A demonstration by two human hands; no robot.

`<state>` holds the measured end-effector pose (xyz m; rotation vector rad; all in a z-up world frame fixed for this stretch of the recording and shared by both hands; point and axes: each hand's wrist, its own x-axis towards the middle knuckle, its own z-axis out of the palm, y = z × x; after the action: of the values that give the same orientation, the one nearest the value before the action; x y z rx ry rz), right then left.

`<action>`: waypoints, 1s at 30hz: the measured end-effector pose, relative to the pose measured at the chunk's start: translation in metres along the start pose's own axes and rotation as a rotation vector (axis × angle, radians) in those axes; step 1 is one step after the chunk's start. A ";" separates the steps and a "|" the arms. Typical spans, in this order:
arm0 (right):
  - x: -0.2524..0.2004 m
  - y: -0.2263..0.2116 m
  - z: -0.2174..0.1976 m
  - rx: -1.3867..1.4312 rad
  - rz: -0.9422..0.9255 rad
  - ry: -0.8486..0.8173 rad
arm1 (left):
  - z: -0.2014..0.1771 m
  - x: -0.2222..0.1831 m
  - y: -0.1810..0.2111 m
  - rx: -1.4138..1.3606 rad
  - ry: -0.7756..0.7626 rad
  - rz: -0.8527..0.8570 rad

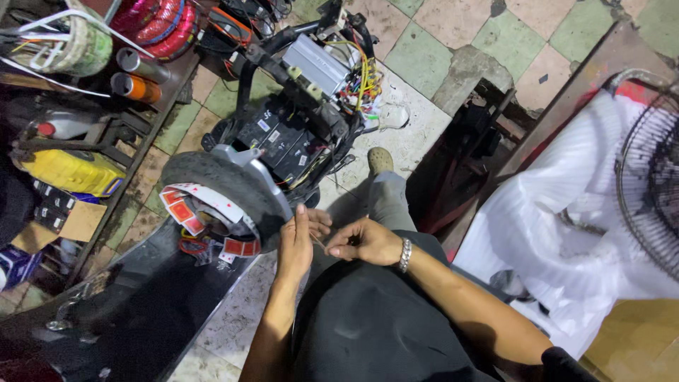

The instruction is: The person assembles components of a red electric scooter, including connecting wires to a terminal block on the chassis and fitting a black plastic fender onto the rear assembly by hand.

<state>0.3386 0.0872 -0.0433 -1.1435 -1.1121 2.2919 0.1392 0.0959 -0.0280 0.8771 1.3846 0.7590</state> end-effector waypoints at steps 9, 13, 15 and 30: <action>0.070 -0.002 -0.274 -0.623 -0.098 0.705 | 0.124 0.120 -0.023 -0.374 0.262 -0.194; 0.124 0.038 -0.356 -0.731 -0.280 0.625 | 0.159 0.161 -0.060 -0.308 0.243 -0.371; 0.152 0.055 -0.390 -0.810 -0.237 0.546 | 0.175 0.185 -0.081 -0.370 0.284 -0.548; 0.112 0.047 -0.391 0.111 0.437 0.148 | 0.221 0.251 -0.146 -0.599 0.076 -0.621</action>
<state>0.5801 0.3174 -0.2807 -1.6090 -0.7239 2.4900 0.3670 0.2253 -0.2817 -0.0587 1.2854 0.6604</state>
